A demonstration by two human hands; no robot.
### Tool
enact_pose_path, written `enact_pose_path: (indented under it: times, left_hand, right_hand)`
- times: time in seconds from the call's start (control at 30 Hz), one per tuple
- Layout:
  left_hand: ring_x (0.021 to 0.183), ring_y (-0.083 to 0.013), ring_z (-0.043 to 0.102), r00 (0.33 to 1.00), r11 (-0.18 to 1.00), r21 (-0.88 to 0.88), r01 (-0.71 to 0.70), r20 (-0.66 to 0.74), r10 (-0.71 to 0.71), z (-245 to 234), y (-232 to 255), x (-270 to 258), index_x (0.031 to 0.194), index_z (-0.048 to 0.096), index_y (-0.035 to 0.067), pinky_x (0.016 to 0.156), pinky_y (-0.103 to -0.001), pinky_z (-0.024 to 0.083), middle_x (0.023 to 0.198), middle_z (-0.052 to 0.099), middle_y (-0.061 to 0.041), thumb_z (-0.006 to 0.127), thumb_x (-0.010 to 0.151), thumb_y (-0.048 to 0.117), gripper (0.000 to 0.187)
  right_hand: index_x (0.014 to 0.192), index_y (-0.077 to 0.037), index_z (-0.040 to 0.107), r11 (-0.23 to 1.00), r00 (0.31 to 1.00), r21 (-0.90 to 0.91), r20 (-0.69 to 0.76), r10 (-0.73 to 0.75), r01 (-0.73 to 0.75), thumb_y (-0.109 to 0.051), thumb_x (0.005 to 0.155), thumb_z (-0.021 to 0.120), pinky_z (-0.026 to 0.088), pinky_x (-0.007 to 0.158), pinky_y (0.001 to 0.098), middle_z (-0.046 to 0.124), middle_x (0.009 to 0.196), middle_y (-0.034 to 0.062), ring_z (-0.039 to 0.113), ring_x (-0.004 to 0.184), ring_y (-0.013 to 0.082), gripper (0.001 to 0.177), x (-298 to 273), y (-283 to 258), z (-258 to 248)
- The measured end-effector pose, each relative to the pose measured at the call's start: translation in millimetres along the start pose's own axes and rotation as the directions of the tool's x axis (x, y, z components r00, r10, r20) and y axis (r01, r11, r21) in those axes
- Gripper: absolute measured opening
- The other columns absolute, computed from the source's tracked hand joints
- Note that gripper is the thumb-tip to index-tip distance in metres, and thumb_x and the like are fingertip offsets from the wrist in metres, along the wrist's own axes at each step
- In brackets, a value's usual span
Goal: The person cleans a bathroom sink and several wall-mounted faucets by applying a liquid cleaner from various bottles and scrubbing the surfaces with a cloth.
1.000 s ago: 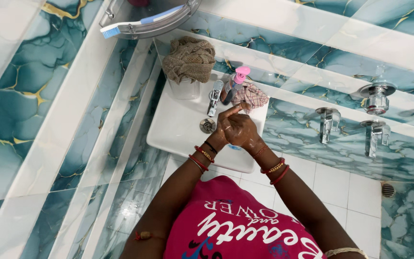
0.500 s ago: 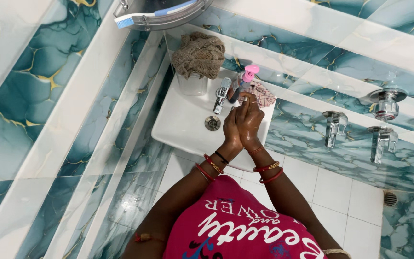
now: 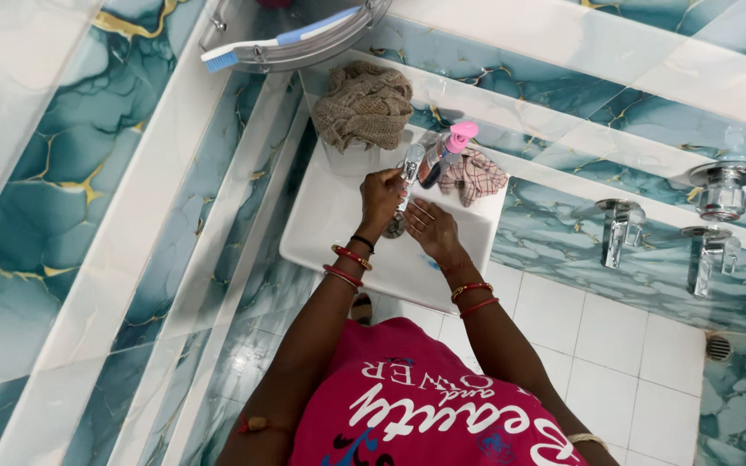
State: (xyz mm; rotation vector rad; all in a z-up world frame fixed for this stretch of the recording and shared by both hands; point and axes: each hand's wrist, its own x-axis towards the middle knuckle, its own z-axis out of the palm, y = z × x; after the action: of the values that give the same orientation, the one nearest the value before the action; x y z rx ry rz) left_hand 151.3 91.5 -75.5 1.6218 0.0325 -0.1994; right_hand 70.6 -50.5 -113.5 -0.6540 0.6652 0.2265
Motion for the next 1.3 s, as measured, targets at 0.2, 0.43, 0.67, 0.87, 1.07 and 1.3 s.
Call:
enact_pose_path:
  times: [0.2, 0.43, 0.67, 0.87, 1.07, 1.3]
  left_hand:
    - [0.057, -0.0087, 0.066, 0.982, 0.977, -0.177, 0.118, 0.168, -0.088, 5.2, -9.7, 23.2, 0.096, 0.073, -0.007, 0.051, -0.025, 0.056, 0.075, 0.075, -0.007, 0.071, 0.091, 0.004, 0.012]
    - [0.052, -0.0114, 0.064, 0.962, 0.983, -0.04, 0.179, 0.217, -0.166, 26.1, 38.1, -0.5, 0.083, 0.072, -0.005, 0.046, -0.027, 0.052, 0.068, 0.07, -0.008, 0.073, 0.095, 0.019, 0.026]
    - [0.073, -0.0213, 0.068, 0.986, 0.945, 0.312, -0.098, -0.101, 0.135, -9.5, -19.1, -14.4, 0.088, 0.07, 0.003, 0.071, -0.036, 0.052, 0.079, 0.071, -0.01, 0.06, 0.102, 0.035, 0.036]
    - [0.097, -0.0262, 0.064, 0.797, 0.753, -0.293, 0.589, 0.061, -0.6, -31.2, -87.4, 1.2, 0.123, 0.059, 0.009, 0.086, -0.049, 0.053, 0.112, 0.066, -0.011, 0.043, 0.102, 0.056, 0.054]
    - [0.097, -0.0394, 0.067, 0.673, 0.152, -0.706, 0.692, 0.553, -0.492, -0.6, -95.0, 2.5, 0.132, 0.057, 0.005, 0.089, -0.058, 0.054, 0.113, 0.065, -0.019, 0.033, 0.101, 0.06, 0.068]
    - [0.1, -0.0424, 0.066, 0.575, -0.03, -0.707, 0.706, 0.598, -0.558, 15.2, -87.2, -3.0, 0.131, 0.057, 0.006, 0.091, -0.056, 0.052, 0.115, 0.066, -0.024, 0.034, 0.098, 0.067, 0.073]
  right_hand:
    - [0.127, -0.004, 0.057, 0.988, 0.987, 0.156, 0.155, -0.045, 0.021, -0.023, 0.106, 0.042, 0.054, 0.099, 0.0425, 0.065, 0.114, 0.0058, 0.06, 0.107, 0.0229, 0.032, 33.1, 20.6, -4.4]
    - [0.111, -0.017, 0.052, 0.939, 0.934, 0.342, 0.325, -0.149, 0.031, -0.007, 0.102, 0.047, 0.056, 0.097, 0.0407, 0.064, 0.114, 0.004, 0.065, 0.11, 0.0229, 0.014, 69.6, 47.3, 8.0]
    - [0.115, -0.007, 0.056, 0.858, 0.92, 0.494, 0.386, -0.07, -0.142, -0.006, 0.106, 0.055, 0.057, 0.092, 0.035, 0.065, 0.106, 0.0088, 0.067, 0.099, 0.0217, 0.01, 75.0, 52.1, 28.6]
    - [0.119, -0.003, 0.06, 0.901, 0.616, 0.388, 0.763, -0.195, -0.194, -0.001, 0.113, 0.056, 0.057, 0.093, 0.0358, 0.066, 0.101, 0.0091, 0.067, 0.09, 0.0214, 0.008, 61.1, 57.6, 48.8]
    - [0.112, -0.005, 0.064, 0.415, 0.771, -0.651, 0.499, -0.396, 0.635, -0.019, 0.102, 0.057, 0.053, 0.092, 0.0423, 0.069, 0.103, 0.0109, 0.066, 0.096, 0.0272, 0.018, 75.0, 49.3, 39.6]
    - [0.109, -0.01, 0.069, -0.263, 0.912, -0.948, 0.262, -0.315, 0.181, -0.035, 0.099, 0.056, 0.05, 0.094, 0.0465, 0.07, 0.106, 0.0097, 0.066, 0.102, 0.0296, 0.03, 88.5, 51.8, 32.2]
